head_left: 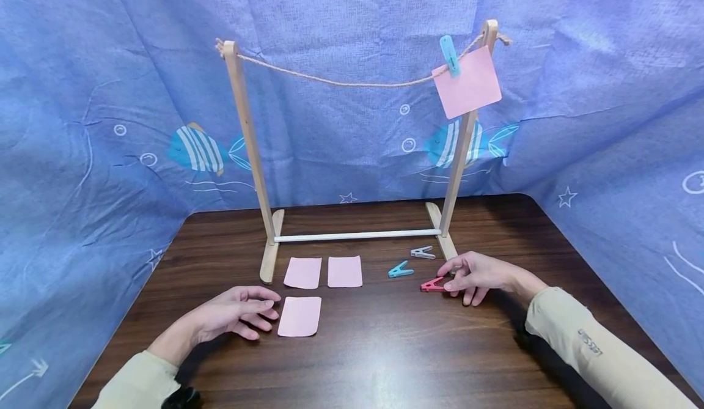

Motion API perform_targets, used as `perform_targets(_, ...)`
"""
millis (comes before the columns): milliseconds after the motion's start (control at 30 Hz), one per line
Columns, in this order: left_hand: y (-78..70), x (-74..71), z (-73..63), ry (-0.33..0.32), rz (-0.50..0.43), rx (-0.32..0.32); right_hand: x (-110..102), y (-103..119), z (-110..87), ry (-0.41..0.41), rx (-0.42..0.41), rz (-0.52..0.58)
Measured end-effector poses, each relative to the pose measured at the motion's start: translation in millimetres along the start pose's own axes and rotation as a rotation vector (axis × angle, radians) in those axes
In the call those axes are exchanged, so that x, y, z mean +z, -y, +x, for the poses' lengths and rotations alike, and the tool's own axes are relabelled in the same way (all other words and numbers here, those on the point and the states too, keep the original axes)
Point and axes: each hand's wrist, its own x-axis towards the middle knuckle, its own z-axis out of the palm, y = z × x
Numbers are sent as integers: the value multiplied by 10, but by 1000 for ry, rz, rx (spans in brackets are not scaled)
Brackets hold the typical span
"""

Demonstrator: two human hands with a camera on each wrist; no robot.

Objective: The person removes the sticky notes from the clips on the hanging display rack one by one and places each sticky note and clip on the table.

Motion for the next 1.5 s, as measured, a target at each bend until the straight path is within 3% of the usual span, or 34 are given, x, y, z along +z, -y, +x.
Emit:
perform_targets(833, -84, 57, 100, 35, -7, 5, -139, 118, -84, 29, 53, 17)
perform_targets(1067, -166, 71, 62, 38, 4, 3, -138, 189, -93, 45, 52, -4)
perform_targets(1500, -356, 100, 118, 64, 38, 11, -188, 345, -105, 42, 69, -29)
